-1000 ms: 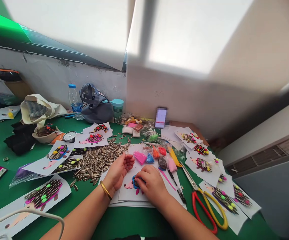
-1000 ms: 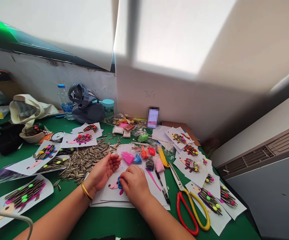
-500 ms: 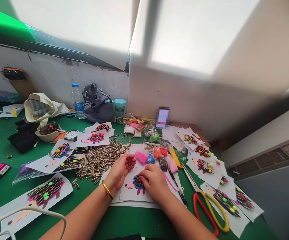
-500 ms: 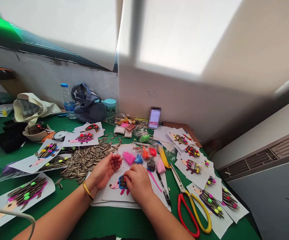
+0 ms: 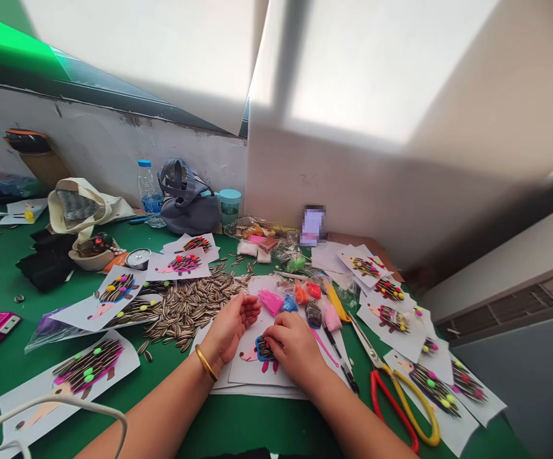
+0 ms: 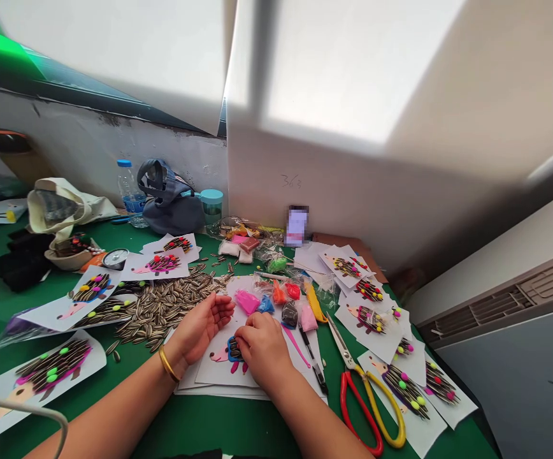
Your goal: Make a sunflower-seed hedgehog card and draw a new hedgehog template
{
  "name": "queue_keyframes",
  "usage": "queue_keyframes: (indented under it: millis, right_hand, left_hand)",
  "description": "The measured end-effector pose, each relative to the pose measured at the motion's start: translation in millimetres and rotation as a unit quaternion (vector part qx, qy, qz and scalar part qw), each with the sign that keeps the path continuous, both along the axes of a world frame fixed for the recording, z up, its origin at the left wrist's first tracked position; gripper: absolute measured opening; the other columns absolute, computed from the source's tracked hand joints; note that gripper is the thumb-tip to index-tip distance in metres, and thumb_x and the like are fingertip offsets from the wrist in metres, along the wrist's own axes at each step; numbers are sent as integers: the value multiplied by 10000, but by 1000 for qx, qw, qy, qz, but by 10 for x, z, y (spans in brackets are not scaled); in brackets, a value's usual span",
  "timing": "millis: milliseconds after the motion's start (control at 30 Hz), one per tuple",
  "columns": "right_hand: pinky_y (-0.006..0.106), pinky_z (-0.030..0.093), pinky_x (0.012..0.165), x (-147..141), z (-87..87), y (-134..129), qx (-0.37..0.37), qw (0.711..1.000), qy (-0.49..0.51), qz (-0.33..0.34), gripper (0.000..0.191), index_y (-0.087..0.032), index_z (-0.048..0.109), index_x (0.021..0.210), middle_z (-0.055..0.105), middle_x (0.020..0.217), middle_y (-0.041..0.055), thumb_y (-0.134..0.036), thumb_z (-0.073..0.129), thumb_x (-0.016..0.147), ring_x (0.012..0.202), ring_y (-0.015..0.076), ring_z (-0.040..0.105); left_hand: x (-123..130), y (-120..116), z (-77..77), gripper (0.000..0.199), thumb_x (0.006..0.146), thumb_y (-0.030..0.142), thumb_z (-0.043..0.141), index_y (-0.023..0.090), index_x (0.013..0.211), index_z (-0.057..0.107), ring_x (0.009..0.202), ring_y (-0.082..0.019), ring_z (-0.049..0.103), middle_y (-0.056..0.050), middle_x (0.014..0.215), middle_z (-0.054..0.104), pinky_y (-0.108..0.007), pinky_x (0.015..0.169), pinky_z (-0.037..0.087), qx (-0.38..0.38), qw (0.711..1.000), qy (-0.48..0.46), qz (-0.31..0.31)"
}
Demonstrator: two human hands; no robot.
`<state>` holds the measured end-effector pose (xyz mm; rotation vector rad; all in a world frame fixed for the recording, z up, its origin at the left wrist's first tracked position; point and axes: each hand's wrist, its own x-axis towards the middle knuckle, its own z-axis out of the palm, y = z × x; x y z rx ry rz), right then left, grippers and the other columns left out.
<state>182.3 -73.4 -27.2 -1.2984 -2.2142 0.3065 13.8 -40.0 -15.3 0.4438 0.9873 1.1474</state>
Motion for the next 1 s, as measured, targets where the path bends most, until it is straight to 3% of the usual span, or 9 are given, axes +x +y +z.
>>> queue_keyframes:
  millis: [600, 1000]
  right_hand:
    - [297, 399, 710, 43, -72, 14, 33, 999, -14, 14, 101, -240, 720, 831, 590, 833, 31, -150, 676, 824, 806, 177, 516]
    - [294, 408, 747, 34, 5, -33, -5, 1000, -4, -2, 142, -211, 673, 833, 606, 852, 29, -74, 640, 821, 850, 185, 522]
  left_hand:
    - [5, -4, 21, 309, 946, 357, 487, 129, 872, 682, 789, -168, 655, -103, 849, 702, -288, 770, 494, -2, 1000, 0, 5]
    - [-2, -9, 31, 309, 935, 378, 513, 128, 868, 682, 790, -169, 663, -108, 849, 708, -289, 772, 496, -2, 1000, -2, 3]
